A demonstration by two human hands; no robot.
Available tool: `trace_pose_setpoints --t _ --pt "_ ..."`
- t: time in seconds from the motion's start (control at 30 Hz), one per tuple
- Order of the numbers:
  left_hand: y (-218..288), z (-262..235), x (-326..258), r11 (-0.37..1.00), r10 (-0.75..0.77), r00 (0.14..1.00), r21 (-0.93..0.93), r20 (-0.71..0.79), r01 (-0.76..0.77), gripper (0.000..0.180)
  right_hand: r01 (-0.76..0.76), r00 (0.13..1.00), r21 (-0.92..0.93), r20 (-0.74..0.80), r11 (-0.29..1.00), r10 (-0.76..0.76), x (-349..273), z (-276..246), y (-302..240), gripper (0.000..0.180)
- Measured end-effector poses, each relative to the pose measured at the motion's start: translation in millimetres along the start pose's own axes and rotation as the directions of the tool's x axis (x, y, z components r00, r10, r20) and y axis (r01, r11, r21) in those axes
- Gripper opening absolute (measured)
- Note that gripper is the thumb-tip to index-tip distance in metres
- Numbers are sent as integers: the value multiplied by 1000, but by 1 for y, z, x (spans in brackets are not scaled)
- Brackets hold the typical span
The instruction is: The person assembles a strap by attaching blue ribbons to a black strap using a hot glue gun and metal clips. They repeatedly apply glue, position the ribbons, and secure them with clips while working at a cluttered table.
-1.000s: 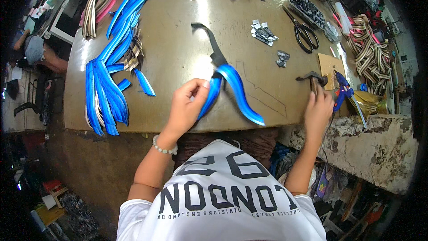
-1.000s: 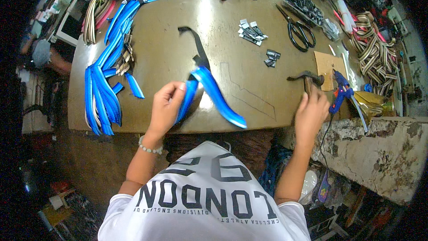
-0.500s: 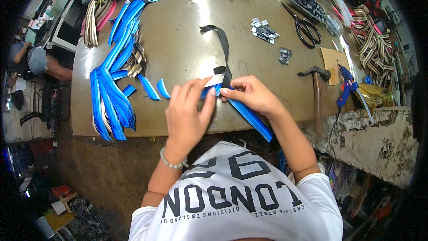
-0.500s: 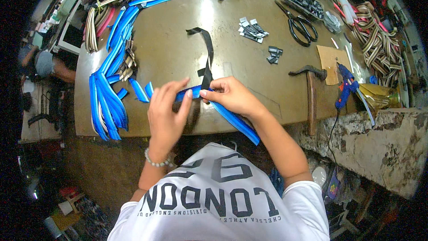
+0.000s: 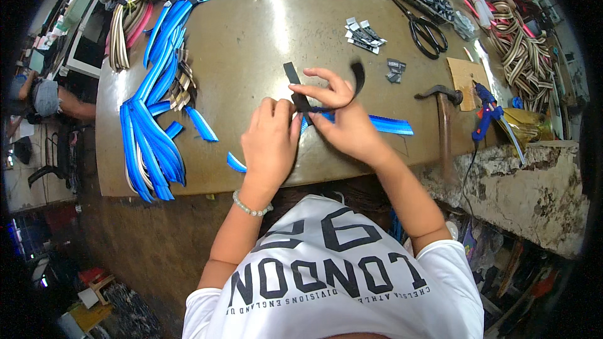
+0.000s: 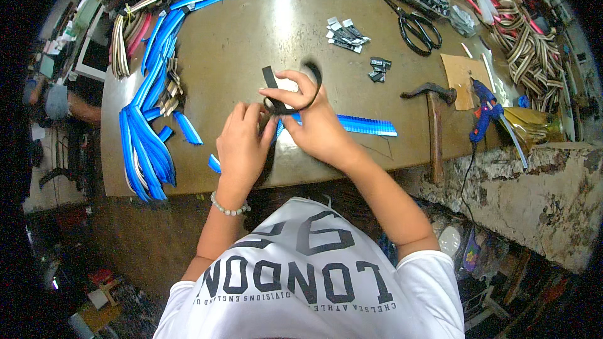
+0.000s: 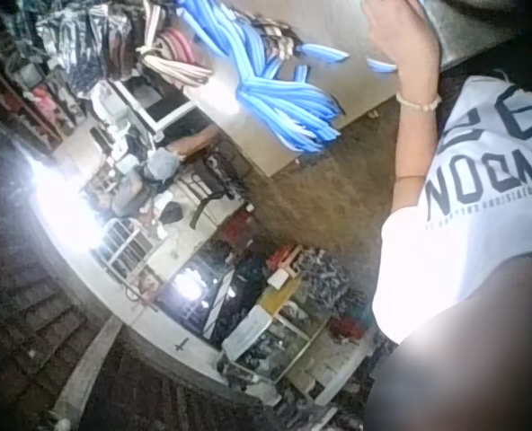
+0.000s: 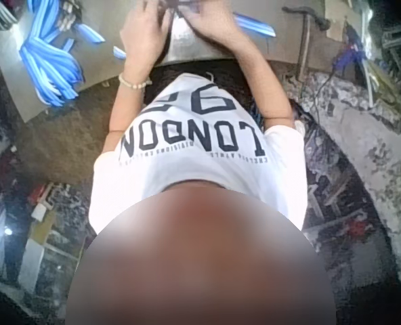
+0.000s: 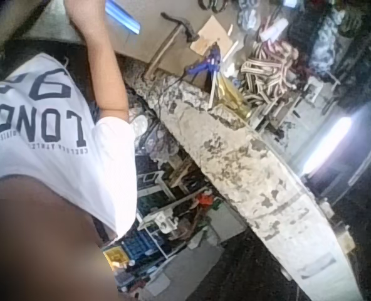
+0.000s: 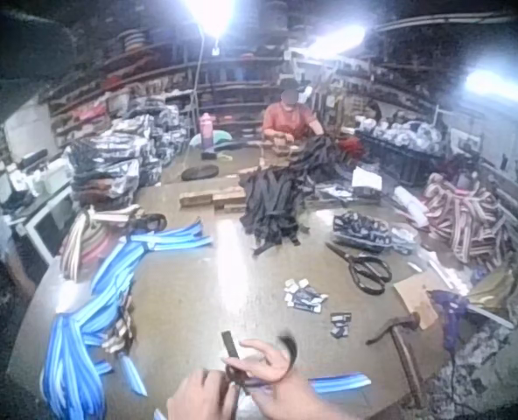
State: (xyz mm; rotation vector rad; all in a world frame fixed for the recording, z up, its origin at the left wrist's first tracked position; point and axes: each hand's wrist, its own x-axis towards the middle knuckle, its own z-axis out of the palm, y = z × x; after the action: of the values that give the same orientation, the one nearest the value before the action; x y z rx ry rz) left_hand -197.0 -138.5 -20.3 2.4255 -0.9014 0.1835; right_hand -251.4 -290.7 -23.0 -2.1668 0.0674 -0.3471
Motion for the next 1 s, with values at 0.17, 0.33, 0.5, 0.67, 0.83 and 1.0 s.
trace_pose_setpoints --t 0.17,0.33,0.5,0.67,0.83,1.0 --pt "-1 11 -4 996 1 999 -89 43 3 13 157 968 11 -201 988 -152 -1 29 17 31" --pt "-10 18 -2 964 4 1000 -265 27 3 11 233 955 -292 -112 928 -275 -16 21 22 24" --pt "-10 21 -2 958 50 999 -282 -1 -49 15 322 935 -415 -3 851 -355 -39 12 13 23" --pt "-7 18 -4 983 64 994 -175 83 -48 28 298 955 -399 129 867 -268 -43 2 9 20" --pt "-5 17 -3 990 64 993 -130 101 -51 29 342 934 -456 260 822 -244 -57 -6 -9 24" --pt "-2 14 1 997 56 985 -70 162 -45 32 314 869 -297 473 902 -147 -106 -26 -42 42"
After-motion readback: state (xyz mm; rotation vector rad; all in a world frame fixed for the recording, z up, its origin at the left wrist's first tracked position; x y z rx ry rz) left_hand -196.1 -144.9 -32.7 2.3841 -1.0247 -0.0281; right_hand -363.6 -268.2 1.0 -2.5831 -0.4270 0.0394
